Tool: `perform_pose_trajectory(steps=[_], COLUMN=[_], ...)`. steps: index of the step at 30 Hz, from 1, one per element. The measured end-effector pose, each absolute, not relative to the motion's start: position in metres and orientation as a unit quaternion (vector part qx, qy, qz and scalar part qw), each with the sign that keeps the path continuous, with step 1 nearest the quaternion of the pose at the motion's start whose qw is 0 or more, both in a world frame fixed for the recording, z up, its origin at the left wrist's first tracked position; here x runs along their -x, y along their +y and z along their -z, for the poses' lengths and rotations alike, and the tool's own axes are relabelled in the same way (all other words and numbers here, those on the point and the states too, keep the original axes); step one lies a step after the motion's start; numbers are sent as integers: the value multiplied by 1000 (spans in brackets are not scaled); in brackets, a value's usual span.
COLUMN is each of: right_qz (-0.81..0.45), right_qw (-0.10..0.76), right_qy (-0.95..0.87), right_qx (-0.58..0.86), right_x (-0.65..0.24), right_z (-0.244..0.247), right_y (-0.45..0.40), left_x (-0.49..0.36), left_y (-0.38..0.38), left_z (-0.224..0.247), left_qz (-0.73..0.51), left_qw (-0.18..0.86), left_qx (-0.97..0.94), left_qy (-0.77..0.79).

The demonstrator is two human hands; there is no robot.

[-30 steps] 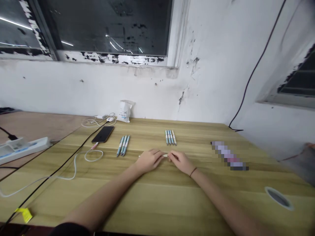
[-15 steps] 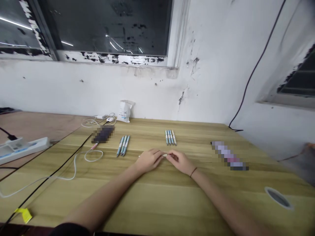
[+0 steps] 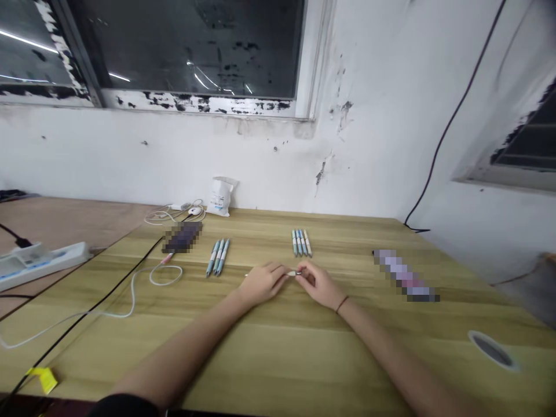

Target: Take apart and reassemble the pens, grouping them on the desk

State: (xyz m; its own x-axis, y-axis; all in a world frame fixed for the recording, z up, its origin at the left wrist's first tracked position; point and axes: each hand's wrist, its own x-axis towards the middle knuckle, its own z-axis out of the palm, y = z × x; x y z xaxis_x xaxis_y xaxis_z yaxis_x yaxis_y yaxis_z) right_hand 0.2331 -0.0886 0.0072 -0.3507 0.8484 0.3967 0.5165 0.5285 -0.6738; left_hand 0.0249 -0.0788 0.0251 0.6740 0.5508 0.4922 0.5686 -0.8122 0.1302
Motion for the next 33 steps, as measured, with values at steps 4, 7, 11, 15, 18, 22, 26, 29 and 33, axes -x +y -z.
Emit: perform_pose_trajectory(steps=[4,7,11,15,18,22,26,29,33], right_qz=[-184,-201,-200,-176,-197,-204,-182,-193,-193], right_qw=[356,363,360,335,347,366,337,347,360], right_qy=[-805,-798,-801,-810,-801,-796,-808,-802,-801], right_qx=[438,436,434,448,447,437,448,446,437], right_x=[-233,-233,-233,-233,-234,-234,-234,-235,-235], right_z=[-10,-9,-9,-9,-9,-8,-9,-8,-8], right_y=[-89,-89,-89,-89,-89,-89,-88,-88,-88], left_x=[-24,-24,-25,-25,-25,-24,-25,-25,-25], left_y=[-79,-78,-79,-79,-78,-77,-77,-78,-78], left_z=[-24,-24,-24,-25,-23,-22,-23,-24,-24], left_qz=[258,255,251,252,254,259,257,255,257], left_qw=[20,19,17,13,16,20,19,11,7], left_qx=[916,917,918,919,917,916,918,920,919], left_qy=[-307,-307,-306,-304,-306,-305,-300,-298,-298])
